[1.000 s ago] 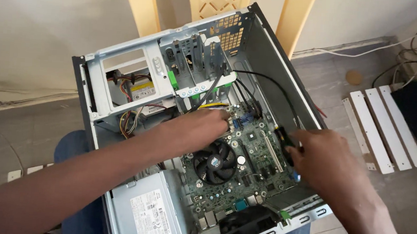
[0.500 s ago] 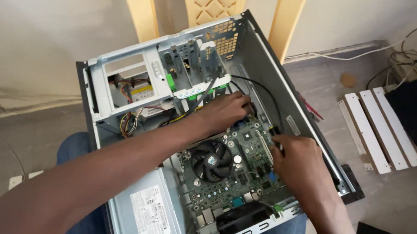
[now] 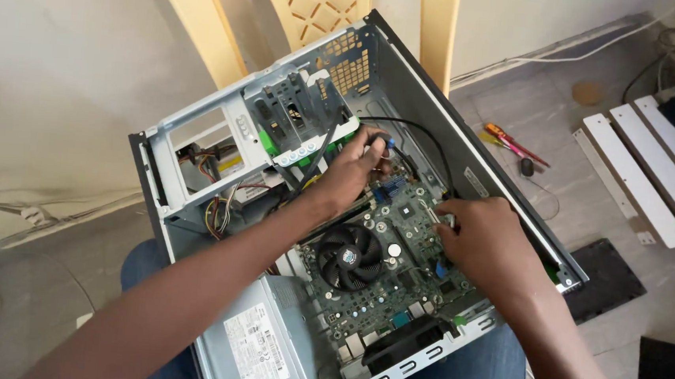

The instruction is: The person works inside an open desktop computer case, using a screwdriver to loosen screws and disconnecting various cables from the motherboard. They handle the internal components and wires, organizing them within the case.

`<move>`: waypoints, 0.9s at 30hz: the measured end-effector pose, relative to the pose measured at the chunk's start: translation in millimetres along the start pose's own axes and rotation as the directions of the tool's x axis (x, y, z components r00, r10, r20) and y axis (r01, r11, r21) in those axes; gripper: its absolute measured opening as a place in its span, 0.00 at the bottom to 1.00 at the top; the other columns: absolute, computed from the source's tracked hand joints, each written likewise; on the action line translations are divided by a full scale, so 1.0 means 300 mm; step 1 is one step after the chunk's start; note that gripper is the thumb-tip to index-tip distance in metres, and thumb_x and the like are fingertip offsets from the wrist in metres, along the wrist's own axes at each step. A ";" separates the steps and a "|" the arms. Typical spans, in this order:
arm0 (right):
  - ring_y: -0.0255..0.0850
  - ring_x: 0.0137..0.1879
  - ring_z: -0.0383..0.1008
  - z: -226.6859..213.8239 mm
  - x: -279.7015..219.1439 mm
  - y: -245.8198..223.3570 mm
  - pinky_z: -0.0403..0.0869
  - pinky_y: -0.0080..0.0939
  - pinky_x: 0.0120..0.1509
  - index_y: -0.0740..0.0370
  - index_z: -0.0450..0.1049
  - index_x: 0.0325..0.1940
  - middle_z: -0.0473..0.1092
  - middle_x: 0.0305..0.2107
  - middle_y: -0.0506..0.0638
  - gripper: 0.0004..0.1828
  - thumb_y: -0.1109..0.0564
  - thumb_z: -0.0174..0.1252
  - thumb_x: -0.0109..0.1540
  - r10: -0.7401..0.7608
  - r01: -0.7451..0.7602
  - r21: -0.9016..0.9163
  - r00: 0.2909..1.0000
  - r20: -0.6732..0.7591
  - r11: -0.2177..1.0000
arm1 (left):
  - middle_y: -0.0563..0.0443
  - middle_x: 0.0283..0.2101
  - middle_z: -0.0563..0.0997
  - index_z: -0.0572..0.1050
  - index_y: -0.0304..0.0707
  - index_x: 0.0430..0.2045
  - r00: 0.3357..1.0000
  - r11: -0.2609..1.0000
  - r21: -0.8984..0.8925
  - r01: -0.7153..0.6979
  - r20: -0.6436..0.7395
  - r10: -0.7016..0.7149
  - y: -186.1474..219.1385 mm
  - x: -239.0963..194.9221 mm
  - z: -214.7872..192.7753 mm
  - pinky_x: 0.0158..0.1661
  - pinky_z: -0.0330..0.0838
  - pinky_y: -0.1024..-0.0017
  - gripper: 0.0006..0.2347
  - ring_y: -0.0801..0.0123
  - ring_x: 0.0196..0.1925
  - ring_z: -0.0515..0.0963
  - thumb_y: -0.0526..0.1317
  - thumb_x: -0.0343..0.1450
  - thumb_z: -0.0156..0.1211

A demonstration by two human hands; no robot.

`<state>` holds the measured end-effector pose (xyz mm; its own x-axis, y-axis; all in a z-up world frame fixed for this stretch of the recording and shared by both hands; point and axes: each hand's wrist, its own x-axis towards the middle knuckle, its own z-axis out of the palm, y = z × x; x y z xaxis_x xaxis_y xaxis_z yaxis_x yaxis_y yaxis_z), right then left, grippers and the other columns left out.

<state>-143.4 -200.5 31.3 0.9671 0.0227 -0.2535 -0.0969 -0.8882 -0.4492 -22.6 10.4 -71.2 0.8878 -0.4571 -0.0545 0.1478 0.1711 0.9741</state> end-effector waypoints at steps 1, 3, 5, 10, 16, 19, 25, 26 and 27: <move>0.59 0.34 0.82 -0.001 -0.002 -0.003 0.82 0.59 0.39 0.56 0.82 0.54 0.79 0.27 0.61 0.17 0.58 0.58 0.62 0.005 -0.005 0.006 1.000 0.012 1.000 | 0.53 0.41 0.69 0.67 0.45 0.49 1.000 0.998 -0.063 0.019 -0.020 -0.021 0.001 -0.004 0.004 0.38 0.82 0.75 0.07 0.72 0.38 0.79 0.43 0.82 0.44; 0.58 0.34 0.82 -0.011 -0.007 -0.012 0.82 0.59 0.38 0.57 0.81 0.54 0.79 0.27 0.61 0.17 0.58 0.58 0.62 0.009 -0.009 0.014 1.000 0.024 1.000 | 0.55 0.40 0.68 0.68 0.47 0.47 0.998 0.991 -0.126 0.038 -0.039 -0.043 0.005 0.002 0.010 0.37 0.81 0.76 0.07 0.73 0.38 0.79 0.44 0.81 0.44; 0.55 0.31 0.81 -0.020 -0.015 -0.027 0.82 0.55 0.35 0.59 0.80 0.57 0.78 0.25 0.61 0.17 0.58 0.57 0.64 0.030 -0.031 0.029 0.999 0.029 0.999 | 0.57 0.40 0.69 0.69 0.48 0.46 0.994 0.961 -0.257 0.100 -0.019 -0.108 0.010 0.018 0.009 0.36 0.81 0.73 0.08 0.71 0.38 0.78 0.47 0.80 0.47; 0.55 0.30 0.82 -0.024 -0.020 -0.023 0.84 0.55 0.34 0.57 0.80 0.56 0.78 0.25 0.61 0.16 0.58 0.57 0.64 -0.001 0.001 0.014 0.999 0.046 1.000 | 0.56 0.45 0.71 0.68 0.52 0.41 0.990 0.892 -0.436 0.119 -0.019 -0.141 0.078 0.026 0.059 0.42 0.79 0.67 0.06 0.63 0.45 0.80 0.49 0.80 0.47; 0.55 0.31 0.83 -0.014 -0.017 -0.011 0.85 0.55 0.33 0.58 0.80 0.54 0.79 0.26 0.61 0.16 0.58 0.58 0.63 -0.009 0.009 0.001 0.999 0.048 1.000 | 0.55 0.47 0.72 0.69 0.49 0.37 0.988 0.859 -0.497 0.123 -0.022 -0.154 0.117 0.023 0.070 0.44 0.76 0.61 0.08 0.56 0.48 0.80 0.47 0.79 0.44; 0.55 0.29 0.82 -0.003 -0.008 -0.003 0.84 0.53 0.32 0.58 0.81 0.54 0.79 0.25 0.61 0.15 0.58 0.59 0.63 -0.001 0.001 0.006 0.998 0.064 1.000 | 0.54 0.48 0.72 0.69 0.48 0.37 0.987 0.852 -0.506 0.132 -0.016 -0.162 0.102 0.032 0.057 0.44 0.75 0.61 0.08 0.54 0.48 0.79 0.47 0.78 0.44; 0.55 0.27 0.82 0.024 0.013 0.033 0.83 0.51 0.29 0.56 0.82 0.51 0.79 0.24 0.61 0.14 0.57 0.61 0.62 0.012 -0.011 -0.015 0.997 0.079 1.000 | 0.55 0.48 0.72 0.69 0.49 0.35 0.983 0.841 -0.521 0.149 -0.017 -0.185 0.104 0.033 0.054 0.45 0.73 0.62 0.08 0.55 0.49 0.78 0.46 0.78 0.44; 0.54 0.27 0.82 0.031 0.020 0.043 0.83 0.50 0.28 0.55 0.83 0.50 0.79 0.24 0.61 0.13 0.58 0.61 0.62 0.020 -0.019 -0.011 0.997 0.080 1.000 | 0.55 0.49 0.73 0.69 0.49 0.34 0.982 0.837 -0.526 0.150 -0.018 -0.187 0.105 0.034 0.054 0.46 0.73 0.61 0.08 0.55 0.50 0.78 0.46 0.79 0.43; 0.54 0.27 0.82 0.026 0.012 0.037 0.83 0.50 0.28 0.55 0.83 0.50 0.79 0.24 0.61 0.13 0.58 0.61 0.62 0.020 -0.019 -0.013 0.997 0.078 1.000 | 0.55 0.49 0.73 0.69 0.49 0.34 0.983 0.837 -0.527 0.148 -0.017 -0.185 0.101 0.037 0.052 0.46 0.73 0.61 0.08 0.55 0.50 0.78 0.46 0.79 0.43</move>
<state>-142.8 -206.7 18.6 0.9436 0.0410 -0.3286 -0.1120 -0.8943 -0.4331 -15.0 -3.1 -38.8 0.8527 -0.4655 -0.2372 0.4847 0.5355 0.6916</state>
